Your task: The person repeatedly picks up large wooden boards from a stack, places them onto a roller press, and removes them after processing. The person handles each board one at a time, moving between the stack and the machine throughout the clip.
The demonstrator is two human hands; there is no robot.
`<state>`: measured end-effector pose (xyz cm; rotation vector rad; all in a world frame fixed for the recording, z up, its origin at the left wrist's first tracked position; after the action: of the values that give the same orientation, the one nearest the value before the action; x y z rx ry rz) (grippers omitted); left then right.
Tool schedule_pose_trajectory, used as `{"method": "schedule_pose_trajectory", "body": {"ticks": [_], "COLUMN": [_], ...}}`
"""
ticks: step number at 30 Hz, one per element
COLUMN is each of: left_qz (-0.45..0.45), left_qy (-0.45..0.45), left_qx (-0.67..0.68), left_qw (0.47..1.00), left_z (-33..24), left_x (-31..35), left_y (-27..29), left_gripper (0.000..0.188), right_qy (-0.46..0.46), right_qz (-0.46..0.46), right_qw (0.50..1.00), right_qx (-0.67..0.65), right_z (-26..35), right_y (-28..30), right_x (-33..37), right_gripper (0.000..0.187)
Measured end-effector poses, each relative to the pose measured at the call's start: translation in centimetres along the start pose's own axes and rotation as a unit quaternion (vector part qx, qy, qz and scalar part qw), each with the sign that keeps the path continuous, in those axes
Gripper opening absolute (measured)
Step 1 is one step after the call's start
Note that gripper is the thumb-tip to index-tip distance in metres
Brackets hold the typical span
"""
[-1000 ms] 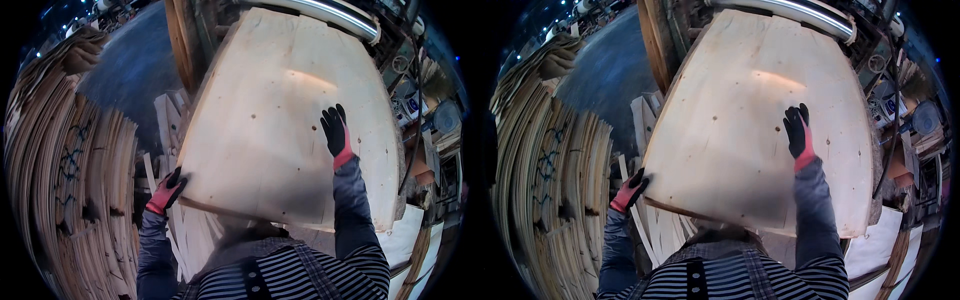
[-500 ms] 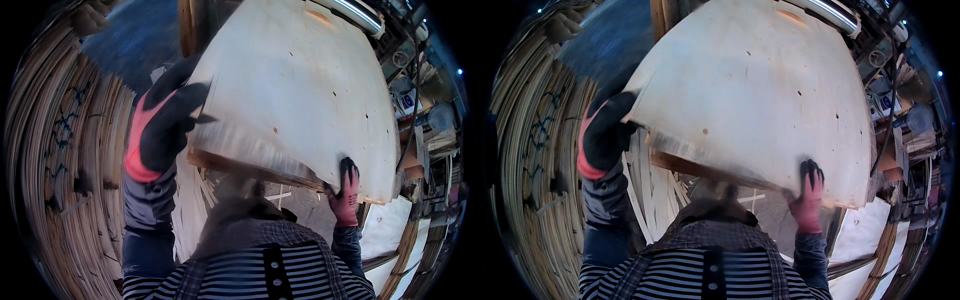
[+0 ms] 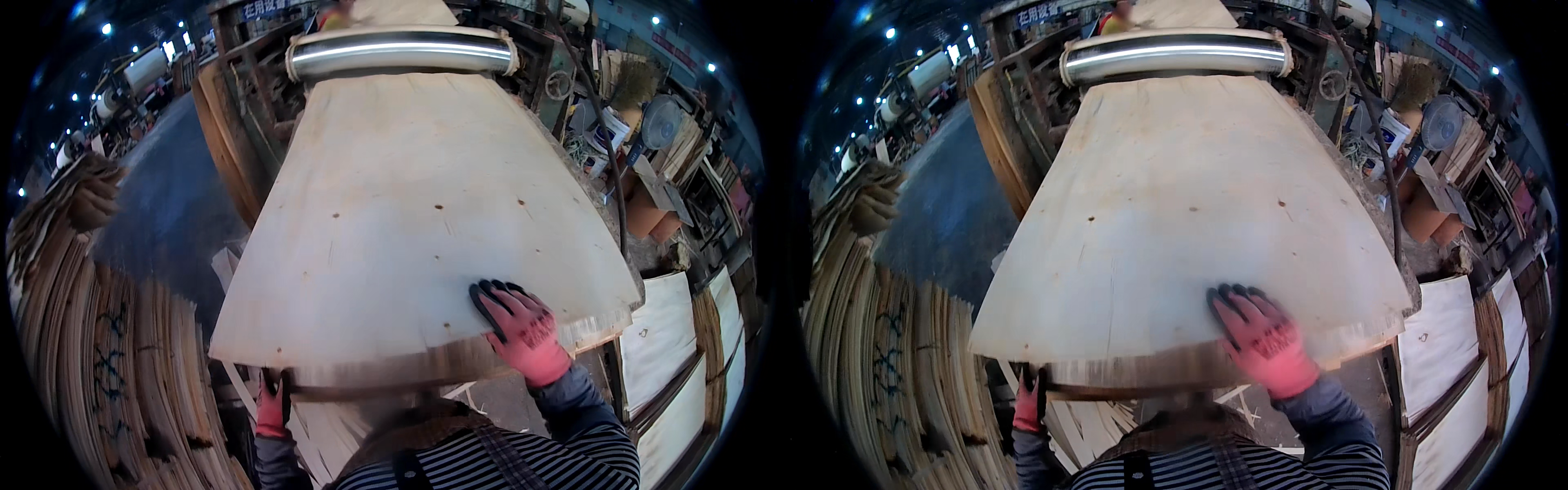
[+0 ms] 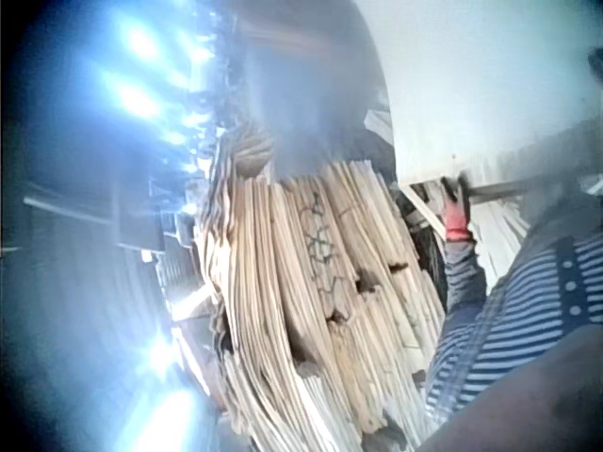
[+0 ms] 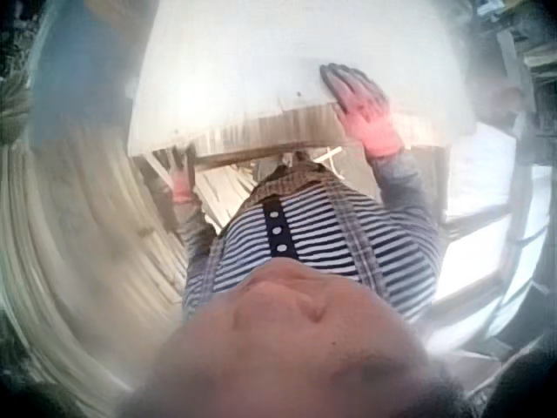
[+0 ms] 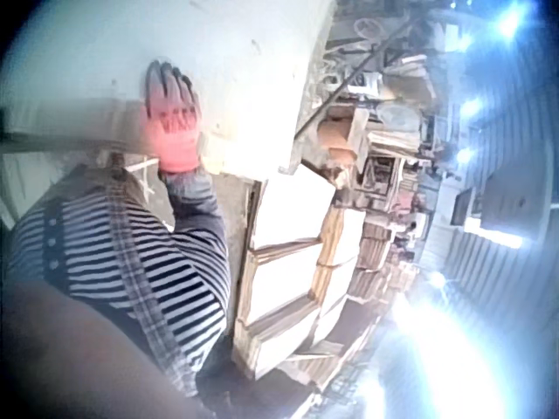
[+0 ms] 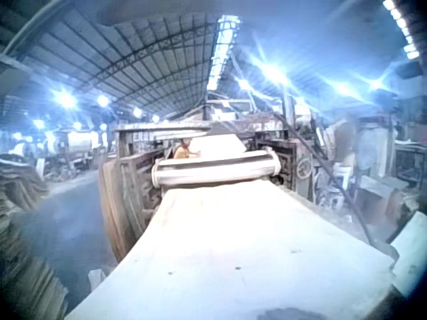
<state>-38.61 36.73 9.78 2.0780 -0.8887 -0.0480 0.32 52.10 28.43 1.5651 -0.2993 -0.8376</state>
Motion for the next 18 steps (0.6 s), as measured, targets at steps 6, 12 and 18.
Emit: {"method": "schedule_pose_trajectory", "body": {"ticks": [6, 12, 18], "left_qz": [0.012, 0.131, 0.219], "left_qy": [-0.064, 0.010, 0.095], "left_qx": [0.302, 0.528, 0.444], "left_qw": [0.951, 0.839, 0.864], "left_z": [-4.1, -4.9, -5.1], "left_x": [1.9, 3.6, 1.5], "left_y": [2.8, 0.5, -2.4], "left_gripper": [0.044, 0.039, 0.035], "right_qy": [0.005, 0.000, -0.053], "right_qz": [-0.050, -0.081, -0.041], "right_qw": [0.998, 0.996, 0.995], "right_qx": [-0.030, -0.044, 0.070], "right_z": [-6.1, -10.8, -13.5], "right_y": [-5.2, -10.8, -17.1], "right_x": [-6.2, -11.0, -13.8], "right_gripper": [0.047, 0.047, 0.062]}}
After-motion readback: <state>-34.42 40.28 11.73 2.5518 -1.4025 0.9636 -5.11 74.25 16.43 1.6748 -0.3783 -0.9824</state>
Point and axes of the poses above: each hand's wrist, its own x-axis away from the middle knuckle, its own y-axis out of the back of the hand, z = x × y, the point moved 4 cm from there along -x, towards the middle knuckle, and after that the axes turned 11 degrees about y, right-handed, at the moved point
